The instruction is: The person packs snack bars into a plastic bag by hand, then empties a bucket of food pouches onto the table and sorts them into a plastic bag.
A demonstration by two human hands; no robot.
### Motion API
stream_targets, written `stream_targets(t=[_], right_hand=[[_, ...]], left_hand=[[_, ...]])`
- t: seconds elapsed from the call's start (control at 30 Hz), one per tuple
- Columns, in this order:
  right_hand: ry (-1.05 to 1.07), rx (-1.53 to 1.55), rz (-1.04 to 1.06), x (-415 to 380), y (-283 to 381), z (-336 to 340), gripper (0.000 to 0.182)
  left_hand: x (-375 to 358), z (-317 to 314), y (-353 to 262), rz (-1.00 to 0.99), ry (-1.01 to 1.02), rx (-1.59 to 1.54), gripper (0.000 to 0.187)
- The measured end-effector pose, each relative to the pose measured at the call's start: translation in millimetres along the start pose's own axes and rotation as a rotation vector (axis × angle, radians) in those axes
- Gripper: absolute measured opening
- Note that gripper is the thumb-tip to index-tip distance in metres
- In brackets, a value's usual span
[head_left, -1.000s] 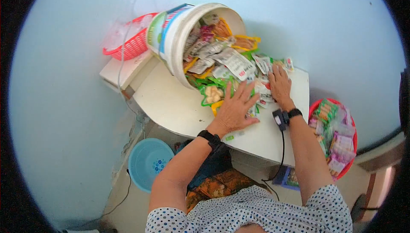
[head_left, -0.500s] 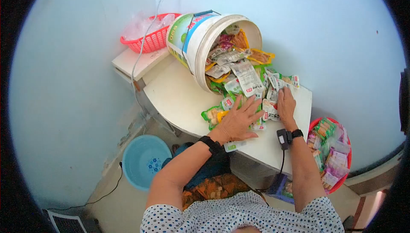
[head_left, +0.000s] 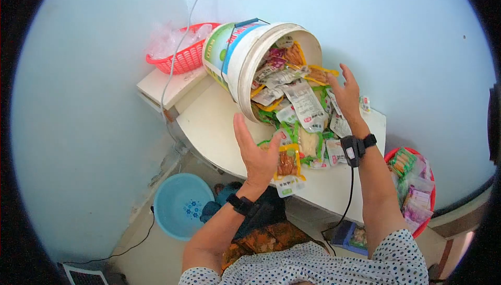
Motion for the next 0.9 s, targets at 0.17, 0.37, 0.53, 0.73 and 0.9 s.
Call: stream_targets(t=[0.17, 0.37, 0.53, 0.73, 0.9], right_hand=[[0.097, 0.16, -0.093, 50, 1, -53, 0.06], [0.171, 0.146, 0.008, 74, -39, -95, 0.031], [-0.003, -0.102, 0.075, 60, -29, -86, 0.018], [-0.149, -0.14, 0.098, 49, -17, -79, 0.016], [-0.195, -0.188, 0.072, 43, -18, -76, 0.016]], left_hand=[[21, -18, 86, 0.459, 0.007, -0.412, 0.097], [35, -29, 107, 0.389, -0.048, -0.399, 0.089], [36, -30, 99, 0.39, -0.031, -0.496, 0.088], [40, -24, 92, 0.384, 0.034, -0.357, 0.087], [42, -23, 84, 0.445, 0.006, -0.443, 0.078]])
Point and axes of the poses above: each hand's wrist, its own x-axis towards the middle knuckle, its own z-axis out of the back of the hand, y = z × x, the point moved 8 cm from there along x, towards the middle knuckle, and after that the axes turned 11 degrees about -x, right-handed, at the moved point
